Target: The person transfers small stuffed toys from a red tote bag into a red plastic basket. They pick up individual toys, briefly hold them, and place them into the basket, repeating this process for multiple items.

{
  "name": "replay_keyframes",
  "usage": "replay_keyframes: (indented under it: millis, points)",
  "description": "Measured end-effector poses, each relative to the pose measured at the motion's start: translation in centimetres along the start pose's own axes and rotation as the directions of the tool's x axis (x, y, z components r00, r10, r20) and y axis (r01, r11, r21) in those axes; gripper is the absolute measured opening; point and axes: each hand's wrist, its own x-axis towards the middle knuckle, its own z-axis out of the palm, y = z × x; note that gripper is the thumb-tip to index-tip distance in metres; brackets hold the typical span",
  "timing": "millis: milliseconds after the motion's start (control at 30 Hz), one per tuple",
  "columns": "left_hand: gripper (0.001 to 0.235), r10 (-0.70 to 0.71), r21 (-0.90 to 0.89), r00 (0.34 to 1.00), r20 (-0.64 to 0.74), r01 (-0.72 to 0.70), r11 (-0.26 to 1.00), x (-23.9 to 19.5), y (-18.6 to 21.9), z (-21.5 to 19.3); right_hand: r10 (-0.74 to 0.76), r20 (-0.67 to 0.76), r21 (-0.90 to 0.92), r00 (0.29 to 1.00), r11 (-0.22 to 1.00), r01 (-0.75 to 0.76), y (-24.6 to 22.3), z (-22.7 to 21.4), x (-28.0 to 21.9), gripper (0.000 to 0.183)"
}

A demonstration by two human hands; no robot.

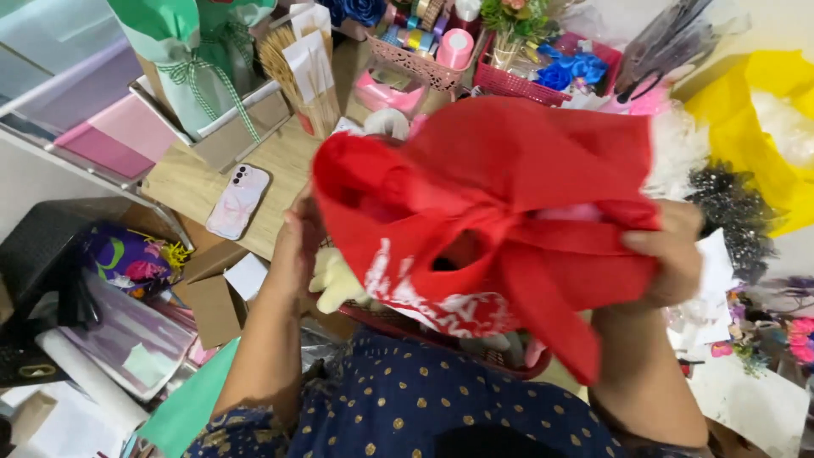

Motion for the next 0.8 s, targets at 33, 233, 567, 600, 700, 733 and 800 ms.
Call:
replay_keyframes:
  millis: [33, 233, 567, 600, 700, 733, 800]
  points:
    - [0.092, 0.040, -0.339, 0.996, 0.078, -0.011, 0.941, 0.4, -0.5, 0.3, -0.123, 0.101, 0.090, 0.987, 0.989, 0.114, 1.0, 2.4, 0.5, 0.018]
    - [0.098, 0.275, 0.066, 0.958, -0.083, -0.270, 0.961, -0.4, 2.2, 0.5, 0.011, 0.452, -0.204, 0.892, 0.975, 0.092, 1.6, 7.8, -3.3, 0.015]
    - [0.065, 0.786, 0.670, 0.603, 0.134, -0.640, 0.377, -1.1, 5.8, 0.8, 0.201, 0.620, -0.233, 0.758, 0.970, -0.066, -2.5, 6.5, -0.1, 0.034]
    - [0.041, 0.795, 0.757, 0.547, 0.263, -0.628, 0.182, -1.6, 6.6, 1.8, 0.209, 0.628, -0.212, 0.750, 0.973, -0.093, -2.2, 6.3, -0.5, 0.024]
    - [0.027, 0.772, 0.846, 0.508, 0.383, -0.529, -0.072, -2.9, 6.5, 5.1, 0.174, 0.604, -0.229, 0.778, 0.973, -0.040, -2.6, 7.4, 0.4, 0.029]
    - [0.040, 0.766, 0.880, 0.523, 0.374, -0.461, -0.114, -3.3, 6.1, 6.3, 0.139, 0.574, -0.272, 0.807, 0.962, 0.028, -3.0, 7.8, 1.0, 0.036]
    - [0.041, 0.717, 0.893, 0.591, 0.370, -0.439, -0.099, -4.8, 7.5, 7.0, 0.089, 0.575, -0.363, 0.813, 0.919, 0.156, -3.3, 9.1, 1.9, 0.022]
